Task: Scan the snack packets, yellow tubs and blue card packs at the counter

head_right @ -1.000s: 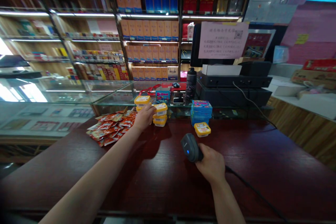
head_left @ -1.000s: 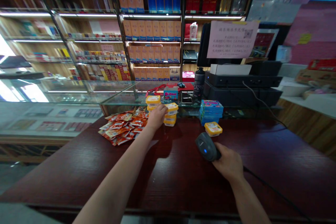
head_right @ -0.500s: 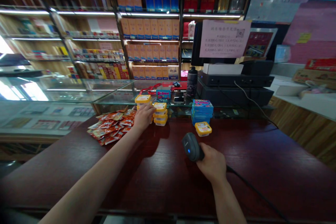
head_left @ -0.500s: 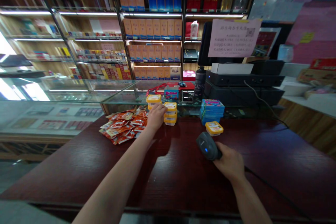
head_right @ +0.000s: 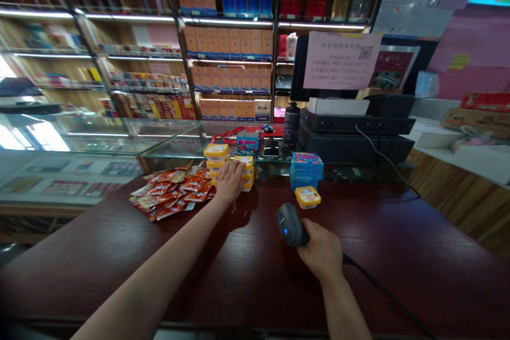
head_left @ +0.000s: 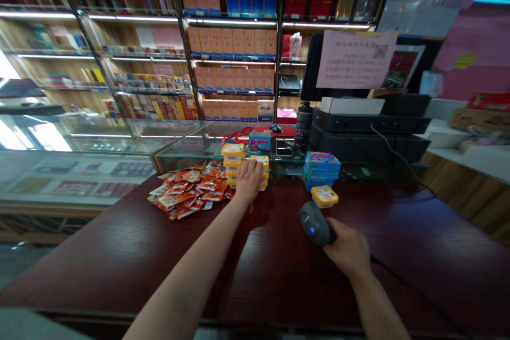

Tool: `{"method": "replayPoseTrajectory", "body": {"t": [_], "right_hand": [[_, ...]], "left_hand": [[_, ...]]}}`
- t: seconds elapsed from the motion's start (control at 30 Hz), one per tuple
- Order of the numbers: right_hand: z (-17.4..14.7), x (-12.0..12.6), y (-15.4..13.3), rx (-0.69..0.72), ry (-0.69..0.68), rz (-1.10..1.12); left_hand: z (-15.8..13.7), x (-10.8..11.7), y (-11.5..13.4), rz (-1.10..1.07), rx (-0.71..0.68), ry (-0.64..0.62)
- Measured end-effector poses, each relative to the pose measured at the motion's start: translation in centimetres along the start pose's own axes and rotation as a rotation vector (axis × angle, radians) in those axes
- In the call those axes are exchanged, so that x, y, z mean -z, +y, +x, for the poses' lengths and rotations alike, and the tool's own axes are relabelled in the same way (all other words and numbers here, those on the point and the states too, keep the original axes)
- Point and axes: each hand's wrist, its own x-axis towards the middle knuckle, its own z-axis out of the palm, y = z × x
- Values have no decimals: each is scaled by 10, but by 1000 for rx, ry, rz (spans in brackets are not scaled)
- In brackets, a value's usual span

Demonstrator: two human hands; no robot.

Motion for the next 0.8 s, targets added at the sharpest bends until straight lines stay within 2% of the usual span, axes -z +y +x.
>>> {"method": "replayPoseTrajectory", "body": {"t": [0.1, 0.27, 0.4, 0.57, 0.8], "right_hand": [[0, 2, 0, -12, -14, -6], [1, 3, -1, -15, -22, 8], [1, 3, -1, -18, -11, 9], [1, 3, 0, -12, -1, 42], [1, 6, -3, -19, -10, 40]], "left_hand": [[2, -1, 0, 13, -28, -2], [-3, 4, -16, 22, -121, -8], [-7, 3, -24, 28, -131, -24], [-11, -5, -21, 22, -152, -31], [-15, -14, -7, 36, -81, 16]]}}
